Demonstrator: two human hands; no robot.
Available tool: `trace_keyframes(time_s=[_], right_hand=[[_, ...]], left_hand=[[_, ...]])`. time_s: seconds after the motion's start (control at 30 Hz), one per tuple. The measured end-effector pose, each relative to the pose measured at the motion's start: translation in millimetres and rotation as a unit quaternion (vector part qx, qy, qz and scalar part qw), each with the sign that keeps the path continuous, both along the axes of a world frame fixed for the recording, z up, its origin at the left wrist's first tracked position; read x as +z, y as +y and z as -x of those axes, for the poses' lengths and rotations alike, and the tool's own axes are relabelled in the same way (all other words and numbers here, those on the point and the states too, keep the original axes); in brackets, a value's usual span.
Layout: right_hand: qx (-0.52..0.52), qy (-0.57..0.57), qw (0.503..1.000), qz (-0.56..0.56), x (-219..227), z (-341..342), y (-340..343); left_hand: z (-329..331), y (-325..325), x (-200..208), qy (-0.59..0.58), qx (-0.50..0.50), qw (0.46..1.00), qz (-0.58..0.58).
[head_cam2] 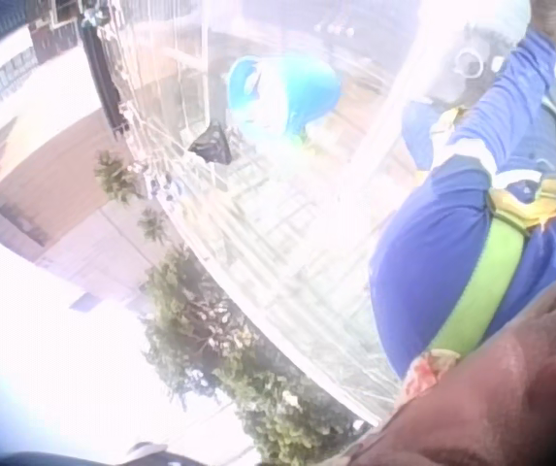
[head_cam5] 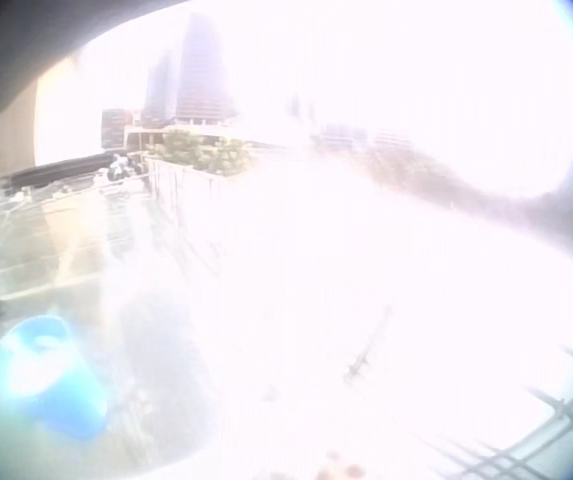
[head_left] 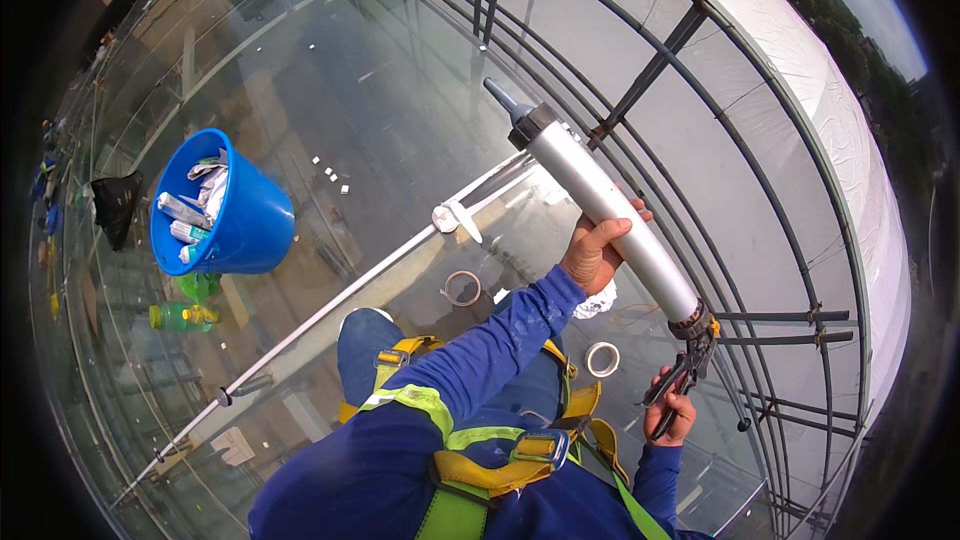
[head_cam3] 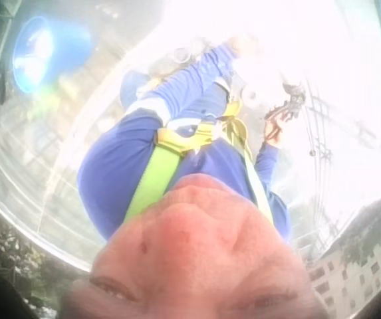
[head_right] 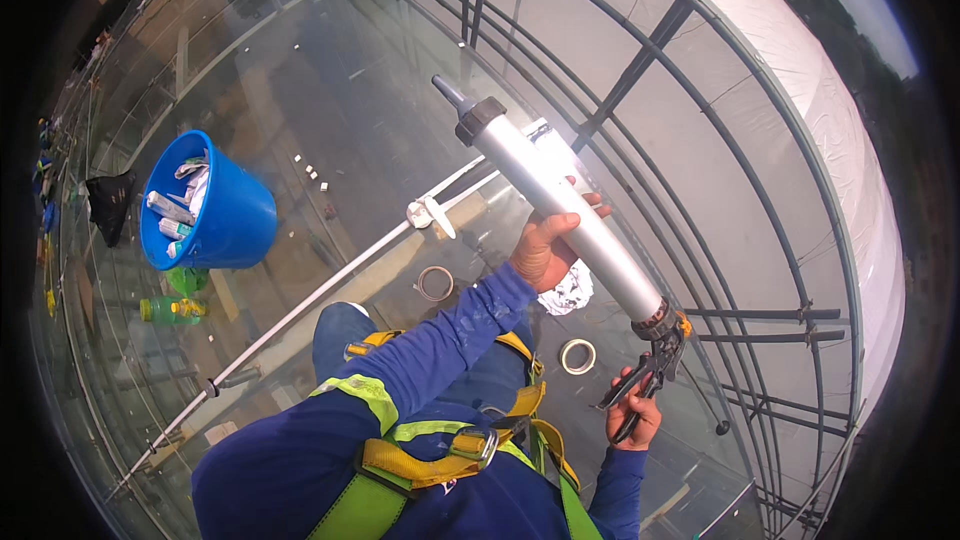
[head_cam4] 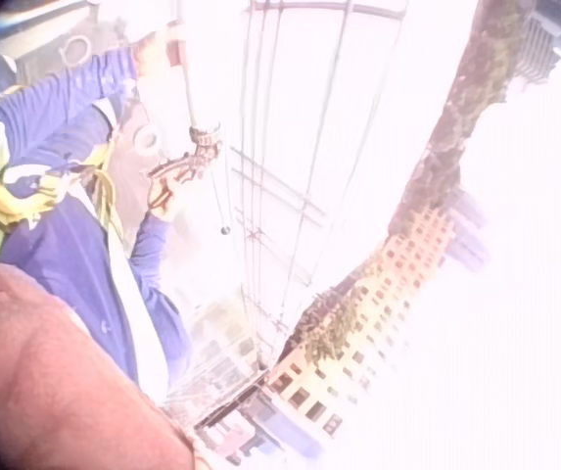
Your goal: The person applies sealant to a glass roof structure using a caulking gun and prepares sealant materials by hand.
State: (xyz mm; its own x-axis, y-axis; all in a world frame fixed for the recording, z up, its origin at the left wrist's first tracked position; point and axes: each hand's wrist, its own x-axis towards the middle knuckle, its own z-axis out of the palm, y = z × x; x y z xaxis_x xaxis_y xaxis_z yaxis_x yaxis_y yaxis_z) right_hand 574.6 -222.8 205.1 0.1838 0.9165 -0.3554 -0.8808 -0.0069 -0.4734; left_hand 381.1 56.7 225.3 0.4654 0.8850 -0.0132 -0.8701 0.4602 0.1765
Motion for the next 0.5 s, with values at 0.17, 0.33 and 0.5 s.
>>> trace_keyframes(time_s=[0.17,0.33,0.5], right_hand=[[-0.013,-0.161,0.987,0.000,11.5,-51.9,60.5],[-0.038,-0.315,0.947,0.046,42.9,-63.1,150.4],[0.018,-0.378,0.924,0.044,53.7,-94.4,225.9]], left_hand=[[-37.5,92.1,-47.0,0.133,0.024,0.991,0.002],[-109.1,171.3,-94.7,0.161,-0.058,0.982,0.084],[-162.1,223.0,-146.5,0.095,-0.087,0.981,0.148]])
